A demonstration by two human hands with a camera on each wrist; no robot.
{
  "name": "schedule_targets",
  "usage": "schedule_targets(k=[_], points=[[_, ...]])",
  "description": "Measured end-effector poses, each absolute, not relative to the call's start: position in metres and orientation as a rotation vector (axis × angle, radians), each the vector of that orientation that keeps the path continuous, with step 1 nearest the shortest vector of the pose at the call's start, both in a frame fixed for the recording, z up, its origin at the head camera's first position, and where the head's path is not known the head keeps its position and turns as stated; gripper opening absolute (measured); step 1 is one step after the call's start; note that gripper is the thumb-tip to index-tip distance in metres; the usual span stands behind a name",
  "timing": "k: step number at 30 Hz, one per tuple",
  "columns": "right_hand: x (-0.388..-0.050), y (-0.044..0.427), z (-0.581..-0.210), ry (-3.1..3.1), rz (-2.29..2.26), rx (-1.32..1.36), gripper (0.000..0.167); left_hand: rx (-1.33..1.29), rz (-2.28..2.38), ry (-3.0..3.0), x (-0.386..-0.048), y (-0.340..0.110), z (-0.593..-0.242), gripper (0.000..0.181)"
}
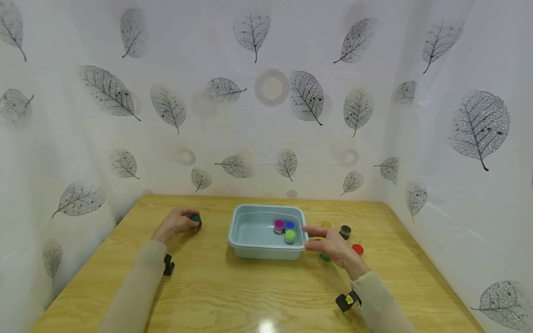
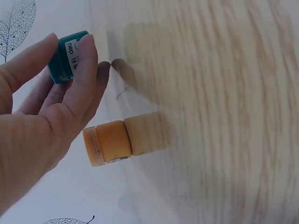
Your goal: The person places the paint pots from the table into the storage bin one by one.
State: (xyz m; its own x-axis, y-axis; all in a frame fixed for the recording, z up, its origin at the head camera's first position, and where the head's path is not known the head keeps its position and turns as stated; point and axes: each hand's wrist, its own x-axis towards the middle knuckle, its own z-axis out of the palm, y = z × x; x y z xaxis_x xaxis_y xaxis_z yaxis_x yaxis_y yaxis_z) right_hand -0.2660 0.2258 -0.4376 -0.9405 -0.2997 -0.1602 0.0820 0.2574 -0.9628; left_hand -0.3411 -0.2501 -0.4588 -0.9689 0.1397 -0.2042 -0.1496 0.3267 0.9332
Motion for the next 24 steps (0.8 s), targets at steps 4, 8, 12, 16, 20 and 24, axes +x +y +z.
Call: schedule_targets(k=[4, 8, 12, 16, 20, 24], points=[[-0.2664, 0.2251, -0.4358, 2.21, -1.736, -0.222, 0.059, 0.017, 1.742, 2.336, -0.3416, -0.2537, -0.4574, 0.056], [-0.2666, 0.2241, -0.435, 2.195, -1.741, -0.232, 0.059, 0.048, 1.778, 2.331, -0.3411, -0.2566, -0.4575, 0.056], [-0.2669, 0.2238, -0.4347, 2.19, -1.741, -0.224, 0.058, 0.071, 1.757, 2.372, -0.3399, -0.2585, -0.4571, 0.057], [-0.2678, 0.2235, -0.435, 2.192, -1.739, -0.228, 0.059, 0.127, 1.778, 2.39, -0.3396, -0.2595, -0.4559, 0.059], [-0.2679, 0.2232, -0.4353, 2.195, -1.736, -0.231, 0.06, 0.201, 1.851, 2.358, -0.34, -0.2576, -0.4557, 0.062], [-0.2663, 0.2237, -0.4358, 2.208, -1.736, -0.229, 0.06, 0.24, 1.909, 2.341, -0.3391, -0.2504, -0.4554, 0.063]])
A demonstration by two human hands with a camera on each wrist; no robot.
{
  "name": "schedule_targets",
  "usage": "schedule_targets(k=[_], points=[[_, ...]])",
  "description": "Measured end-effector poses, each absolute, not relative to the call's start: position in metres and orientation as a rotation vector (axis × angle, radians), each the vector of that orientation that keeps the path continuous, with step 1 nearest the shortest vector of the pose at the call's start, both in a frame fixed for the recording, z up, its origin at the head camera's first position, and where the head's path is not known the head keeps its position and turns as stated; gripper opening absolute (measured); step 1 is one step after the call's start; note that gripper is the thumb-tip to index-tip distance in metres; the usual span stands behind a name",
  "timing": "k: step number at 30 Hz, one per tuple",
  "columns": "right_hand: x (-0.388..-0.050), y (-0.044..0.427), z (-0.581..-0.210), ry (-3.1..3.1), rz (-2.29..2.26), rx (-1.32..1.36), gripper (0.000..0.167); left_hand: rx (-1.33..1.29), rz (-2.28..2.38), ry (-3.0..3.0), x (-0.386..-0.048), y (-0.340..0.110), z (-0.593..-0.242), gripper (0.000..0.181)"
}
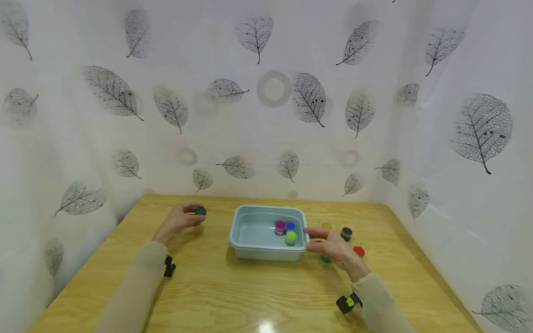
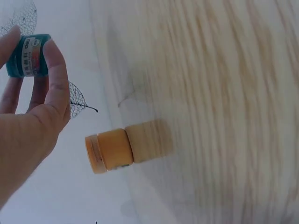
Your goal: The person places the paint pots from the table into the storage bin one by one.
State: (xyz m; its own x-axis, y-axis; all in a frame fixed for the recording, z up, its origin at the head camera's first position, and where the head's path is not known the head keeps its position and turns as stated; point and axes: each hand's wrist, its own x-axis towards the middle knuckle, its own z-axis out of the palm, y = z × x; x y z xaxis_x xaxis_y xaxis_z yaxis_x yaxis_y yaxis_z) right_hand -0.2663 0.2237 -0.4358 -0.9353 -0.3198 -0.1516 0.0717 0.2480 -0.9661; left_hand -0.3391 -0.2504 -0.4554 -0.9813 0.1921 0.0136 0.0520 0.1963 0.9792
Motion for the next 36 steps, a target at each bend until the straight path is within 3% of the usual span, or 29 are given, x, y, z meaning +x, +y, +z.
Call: schedule_targets(k=[13, 36], points=[[-0.268, 0.225, -0.437, 2.221, -1.744, -0.182, 0.06, -0.018, 2.048, 2.257, -0.335, -0.207, -0.435, 0.053], [-0.265, 0.226, -0.434, 2.206, -1.739, -0.216, 0.059, -0.001, 2.305, 2.339, -0.322, -0.146, -0.434, 0.044]])
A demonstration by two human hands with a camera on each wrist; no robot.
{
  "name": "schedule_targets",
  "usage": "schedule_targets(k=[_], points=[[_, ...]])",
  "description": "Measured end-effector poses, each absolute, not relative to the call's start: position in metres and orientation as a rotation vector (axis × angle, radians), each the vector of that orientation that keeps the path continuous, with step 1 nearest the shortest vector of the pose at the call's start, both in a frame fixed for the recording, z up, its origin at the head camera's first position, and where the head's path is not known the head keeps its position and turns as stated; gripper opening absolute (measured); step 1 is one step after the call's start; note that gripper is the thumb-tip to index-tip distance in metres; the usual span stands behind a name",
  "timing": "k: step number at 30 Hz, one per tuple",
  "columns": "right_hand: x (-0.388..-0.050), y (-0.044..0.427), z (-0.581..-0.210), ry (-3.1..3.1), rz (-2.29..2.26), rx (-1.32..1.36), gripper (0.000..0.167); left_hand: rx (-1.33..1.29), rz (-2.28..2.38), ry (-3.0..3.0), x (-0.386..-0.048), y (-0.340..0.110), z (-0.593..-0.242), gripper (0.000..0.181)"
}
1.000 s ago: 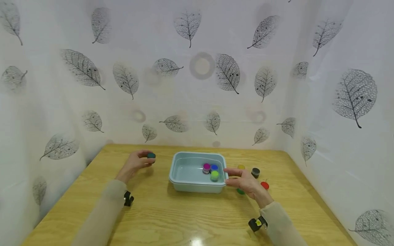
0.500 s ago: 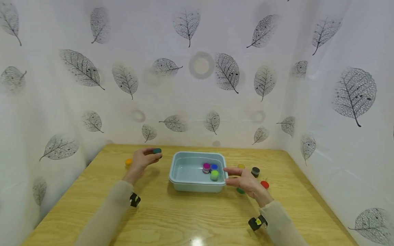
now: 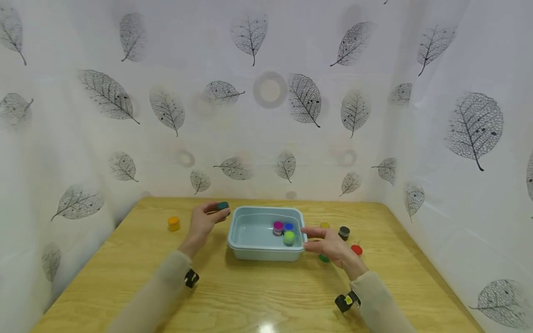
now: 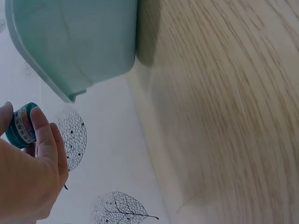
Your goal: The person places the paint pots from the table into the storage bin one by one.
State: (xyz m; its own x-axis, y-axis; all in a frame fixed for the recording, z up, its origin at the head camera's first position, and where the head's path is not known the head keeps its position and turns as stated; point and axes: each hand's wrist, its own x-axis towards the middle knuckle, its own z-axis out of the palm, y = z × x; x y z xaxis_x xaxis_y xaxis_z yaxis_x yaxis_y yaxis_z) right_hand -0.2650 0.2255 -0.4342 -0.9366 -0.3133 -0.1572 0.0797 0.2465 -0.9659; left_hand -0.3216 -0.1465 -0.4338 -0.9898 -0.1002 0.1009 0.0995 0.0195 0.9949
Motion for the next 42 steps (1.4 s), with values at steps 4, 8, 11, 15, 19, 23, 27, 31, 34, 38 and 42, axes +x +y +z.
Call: schedule_targets(k=[4, 8, 11, 15, 19, 23, 27, 31, 34, 38, 42], points=[[-0.265, 0.226, -0.434, 2.206, -1.739, -0.218, 0.06, 0.015, -2.08, -2.123, -0.319, -0.138, -0.432, 0.043], [-0.265, 0.226, -0.434, 2.205, -1.744, -0.22, 0.06, -0.014, -2.043, -2.107, -0.315, -0.127, -0.432, 0.043], [-0.265, 0.226, -0.435, 2.2, -1.746, -0.219, 0.06, -0.035, -2.001, -2.116, -0.312, -0.12, -0.432, 0.042], [-0.265, 0.226, -0.436, 2.193, -1.75, -0.22, 0.059, -0.031, -1.949, -2.15, -0.309, -0.111, -0.431, 0.041], [-0.266, 0.226, -0.436, 2.191, -1.752, -0.225, 0.06, -0.032, -1.902, -2.211, -0.307, -0.103, -0.43, 0.04], [-0.266, 0.226, -0.436, 2.191, -1.759, -0.228, 0.06, -0.065, -1.879, -2.271, -0.306, -0.093, -0.432, 0.04], [-0.266, 0.226, -0.436, 2.191, -1.758, -0.23, 0.06, -0.099, -1.807, -2.321, -0.302, -0.085, -0.433, 0.038], [-0.265, 0.228, -0.436, 2.197, -1.757, -0.232, 0.061, -0.111, -1.78, -2.364, -0.302, -0.078, -0.432, 0.037], [-0.265, 0.228, -0.436, 2.203, -1.752, -0.233, 0.061, -0.115, -1.817, -2.378, -0.303, -0.075, -0.432, 0.038], [-0.264, 0.226, -0.435, 2.214, -1.742, -0.233, 0.06, -0.121, -1.881, -2.362, -0.303, -0.072, -0.431, 0.041], [-0.264, 0.225, -0.434, 2.218, -1.738, -0.229, 0.06, -0.149, -1.909, -2.383, -0.304, -0.07, -0.43, 0.044]])
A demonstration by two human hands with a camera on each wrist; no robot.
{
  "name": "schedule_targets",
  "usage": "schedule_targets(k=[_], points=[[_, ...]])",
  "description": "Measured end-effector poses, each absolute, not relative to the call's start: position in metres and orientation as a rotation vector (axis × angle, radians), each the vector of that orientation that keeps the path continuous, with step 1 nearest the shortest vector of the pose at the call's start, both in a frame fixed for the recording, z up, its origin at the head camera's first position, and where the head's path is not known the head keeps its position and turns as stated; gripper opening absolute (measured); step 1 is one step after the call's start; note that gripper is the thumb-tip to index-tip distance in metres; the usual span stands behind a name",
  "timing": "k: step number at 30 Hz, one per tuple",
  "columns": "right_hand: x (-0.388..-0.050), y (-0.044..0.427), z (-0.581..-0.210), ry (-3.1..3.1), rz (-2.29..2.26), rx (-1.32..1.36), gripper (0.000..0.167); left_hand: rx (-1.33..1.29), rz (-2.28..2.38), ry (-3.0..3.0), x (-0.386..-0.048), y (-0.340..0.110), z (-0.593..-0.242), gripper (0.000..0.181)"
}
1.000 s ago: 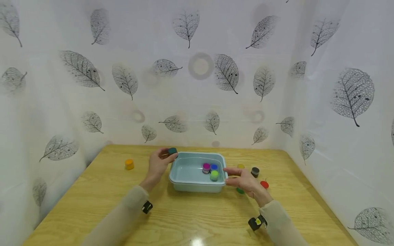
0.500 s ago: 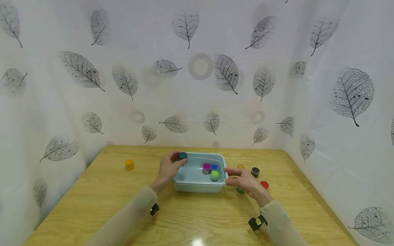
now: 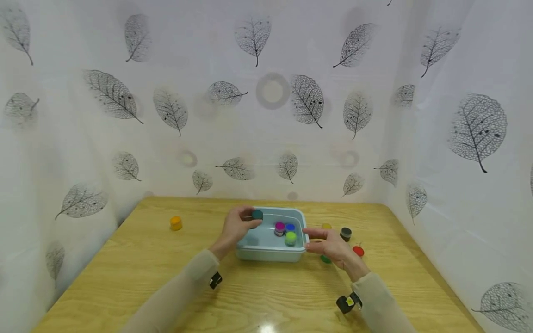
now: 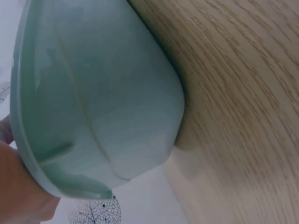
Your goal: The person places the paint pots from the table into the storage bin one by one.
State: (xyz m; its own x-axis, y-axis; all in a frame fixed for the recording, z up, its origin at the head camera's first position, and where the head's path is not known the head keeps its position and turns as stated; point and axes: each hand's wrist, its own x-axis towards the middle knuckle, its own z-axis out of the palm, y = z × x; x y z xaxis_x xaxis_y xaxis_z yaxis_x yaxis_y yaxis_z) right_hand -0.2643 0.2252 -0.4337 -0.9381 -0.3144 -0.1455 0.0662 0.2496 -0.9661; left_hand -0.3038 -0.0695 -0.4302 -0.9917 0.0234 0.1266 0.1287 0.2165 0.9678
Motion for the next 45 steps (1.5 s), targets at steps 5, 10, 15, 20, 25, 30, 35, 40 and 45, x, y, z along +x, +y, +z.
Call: schedule_targets(k=[5, 10, 15, 20, 25, 30, 35, 40, 45], points=[[-0.264, 0.225, -0.433, 2.202, -1.746, -0.239, 0.06, -0.173, -1.928, -2.419, -0.306, -0.066, -0.429, 0.04], [-0.264, 0.225, -0.434, 2.201, -1.741, -0.239, 0.06, -0.229, -1.877, -2.48, -0.309, -0.062, -0.429, 0.035], [-0.264, 0.225, -0.434, 2.199, -1.747, -0.227, 0.06, -0.255, -1.88, -2.545, -0.309, -0.057, -0.43, 0.031], [-0.264, 0.225, -0.435, 2.193, -1.748, -0.212, 0.061, -0.25, -1.913, -2.574, -0.31, -0.052, -0.431, 0.033], [-0.264, 0.225, -0.436, 2.172, -1.763, -0.213, 0.061, -0.293, -1.954, -2.621, -0.312, -0.048, -0.433, 0.037], [-0.265, 0.226, -0.435, 2.185, -1.756, -0.214, 0.061, -0.347, -2.044, -2.676, -0.314, -0.046, -0.435, 0.038], [-0.266, 0.227, -0.436, 2.184, -1.755, -0.222, 0.061, -0.396, -2.031, -2.737, -0.32, -0.042, -0.438, 0.04], [-0.266, 0.227, -0.435, 2.194, -1.744, -0.23, 0.061, -0.467, -1.959, -2.79, -0.324, -0.039, -0.441, 0.041], [-0.264, 0.226, -0.434, 2.204, -1.743, -0.211, 0.06, -0.47, -1.833, -2.864, -0.326, -0.033, -0.443, 0.041]])
